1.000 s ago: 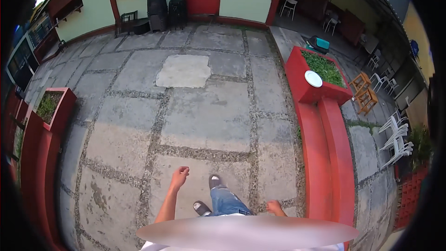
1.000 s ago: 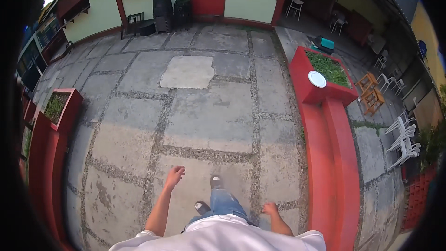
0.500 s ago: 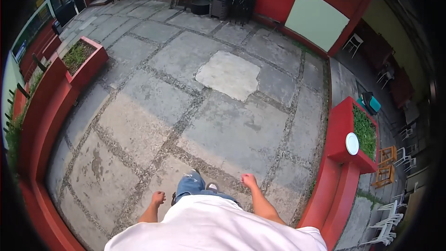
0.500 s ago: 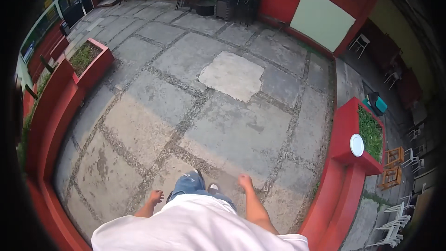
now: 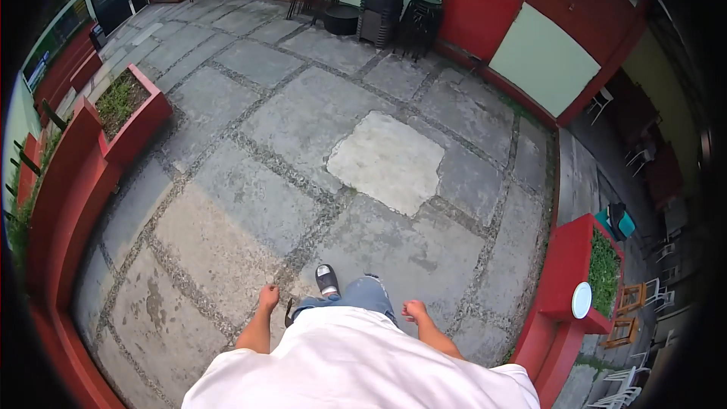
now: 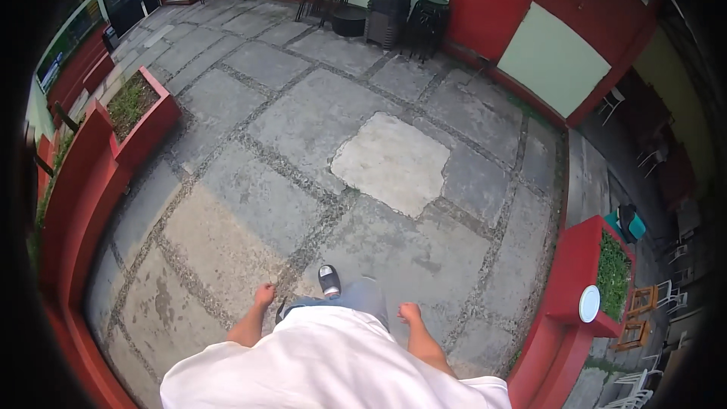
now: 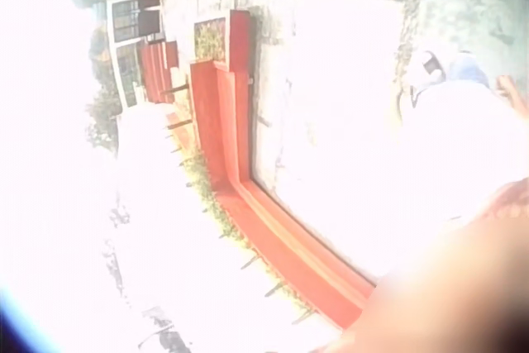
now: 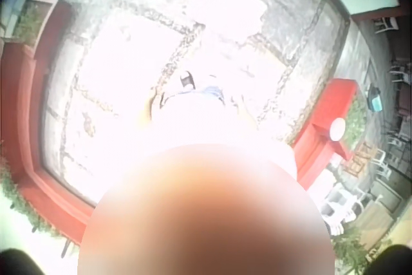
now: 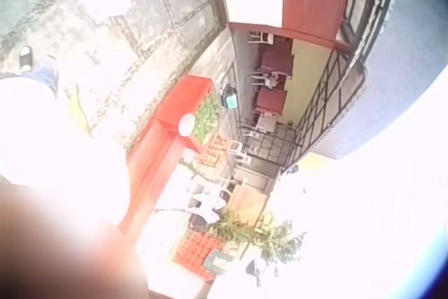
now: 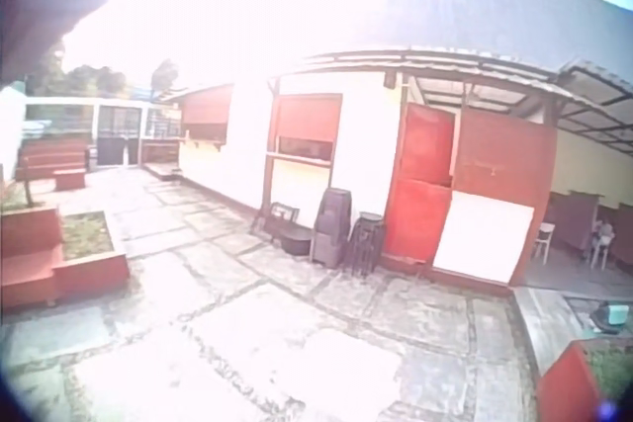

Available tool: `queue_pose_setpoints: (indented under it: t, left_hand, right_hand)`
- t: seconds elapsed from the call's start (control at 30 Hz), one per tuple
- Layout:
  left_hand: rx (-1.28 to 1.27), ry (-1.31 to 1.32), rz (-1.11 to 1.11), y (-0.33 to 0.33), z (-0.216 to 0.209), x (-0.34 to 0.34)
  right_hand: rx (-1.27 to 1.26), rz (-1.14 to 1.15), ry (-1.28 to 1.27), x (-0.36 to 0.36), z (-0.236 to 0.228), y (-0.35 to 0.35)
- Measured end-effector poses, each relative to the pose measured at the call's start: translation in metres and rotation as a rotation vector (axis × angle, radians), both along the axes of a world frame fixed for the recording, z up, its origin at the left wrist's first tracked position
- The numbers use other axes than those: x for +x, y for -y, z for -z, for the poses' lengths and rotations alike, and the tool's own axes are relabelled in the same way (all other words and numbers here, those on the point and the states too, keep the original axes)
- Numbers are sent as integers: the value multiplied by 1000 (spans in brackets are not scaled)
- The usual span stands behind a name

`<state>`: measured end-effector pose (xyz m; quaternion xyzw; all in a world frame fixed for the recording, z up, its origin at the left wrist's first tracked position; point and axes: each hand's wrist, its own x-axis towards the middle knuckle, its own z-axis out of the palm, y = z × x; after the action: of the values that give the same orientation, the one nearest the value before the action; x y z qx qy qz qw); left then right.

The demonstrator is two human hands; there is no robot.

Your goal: Assembling a small folding outdoor table by connecting the base and the top.

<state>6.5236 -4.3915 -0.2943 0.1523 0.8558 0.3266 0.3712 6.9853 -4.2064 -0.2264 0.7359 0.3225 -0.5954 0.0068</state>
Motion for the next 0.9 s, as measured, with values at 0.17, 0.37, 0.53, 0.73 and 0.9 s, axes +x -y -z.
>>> queue_pose_setpoints:
  t: [0.17,0.37,0.53,0.73,0.9]
  left_hand:
    - [280,7,220,-273,-84,-48]
    - [377,41,228,-426,-102,-87]
    - [194,83,146,-415,-73,-96]
    - [-209,106,-143,-324,-48,-75]
    - [-271,-156,421,-257,29,-81]
  right_hand:
    - [-104,169,83,6,-3,-34]
    - [-124,168,23,-11,21,-154]
    - [-26,21,43,-76,21,-330]
    - [169,-164,-127,-213,-15,-545]
    - [220,-219,-224,-314,-35,-664]
